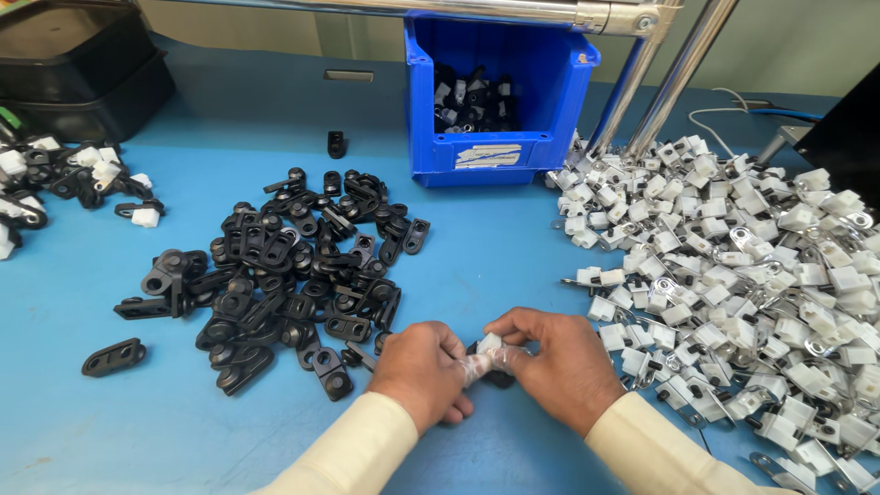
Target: The person sits at a factory workbench assembling small components. They pick a black plastic link bracket from a pile, take a white plastic clip from a large pile, press the two parts together by hand, and place the assembled unit into a blue bin, repeating the cycle.
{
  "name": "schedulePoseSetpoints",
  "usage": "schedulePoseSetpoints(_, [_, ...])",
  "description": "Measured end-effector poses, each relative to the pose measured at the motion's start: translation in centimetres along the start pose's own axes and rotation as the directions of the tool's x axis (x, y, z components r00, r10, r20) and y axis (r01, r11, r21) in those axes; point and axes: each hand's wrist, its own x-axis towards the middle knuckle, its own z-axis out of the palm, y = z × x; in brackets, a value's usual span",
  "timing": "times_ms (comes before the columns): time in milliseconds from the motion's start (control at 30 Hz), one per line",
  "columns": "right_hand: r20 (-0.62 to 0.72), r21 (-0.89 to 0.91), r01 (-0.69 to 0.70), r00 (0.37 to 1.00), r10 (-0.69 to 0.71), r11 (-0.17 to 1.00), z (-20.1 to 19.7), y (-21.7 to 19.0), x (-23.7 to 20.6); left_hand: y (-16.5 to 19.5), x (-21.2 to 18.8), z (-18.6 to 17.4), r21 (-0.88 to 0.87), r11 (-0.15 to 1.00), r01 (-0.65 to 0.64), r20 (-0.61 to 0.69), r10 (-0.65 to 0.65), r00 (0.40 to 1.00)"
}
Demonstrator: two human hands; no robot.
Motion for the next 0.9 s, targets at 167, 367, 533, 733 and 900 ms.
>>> schedulePoseSetpoints(167, [0.056,0.094,0.011,0.998,-0.016,0.996,0.1,2.0,1.1,1.5,-0.9,0.4,0.321,0.946,0.05,-0.049,-0.036,0.998])
schedulePoseSetpoints(367, [0.097,0.191,-0.034,0.995,0.016,0.981,-0.4,4.1,2.0,2.5,-0.6,1.2,0.333,0.94,0.073,-0.041,-0.063,0.997])
schedulePoseSetpoints(533, [0.027,0.283,-0.001,1.0,-0.007,0.959,0.1,4.4,0.9,1.8,-0.3,2.5,0.29,0.952,0.095,-0.147,-0.054,0.988])
schedulePoseSetpoints(733, [-0.138,0.203,-0.041,0.988,0.07,0.978,-0.2,3.7,-1.4,2.7,-0.1,4.4,0.532,0.846,-0.031,-0.223,0.175,0.959])
schedulePoseSetpoints(900, [-0.114,0.1,-0.023,0.993,0.035,0.995,-1.2,3.2,-2.4,4.9,-0.1,4.0,0.455,0.872,0.18,-0.133,-0.133,0.982])
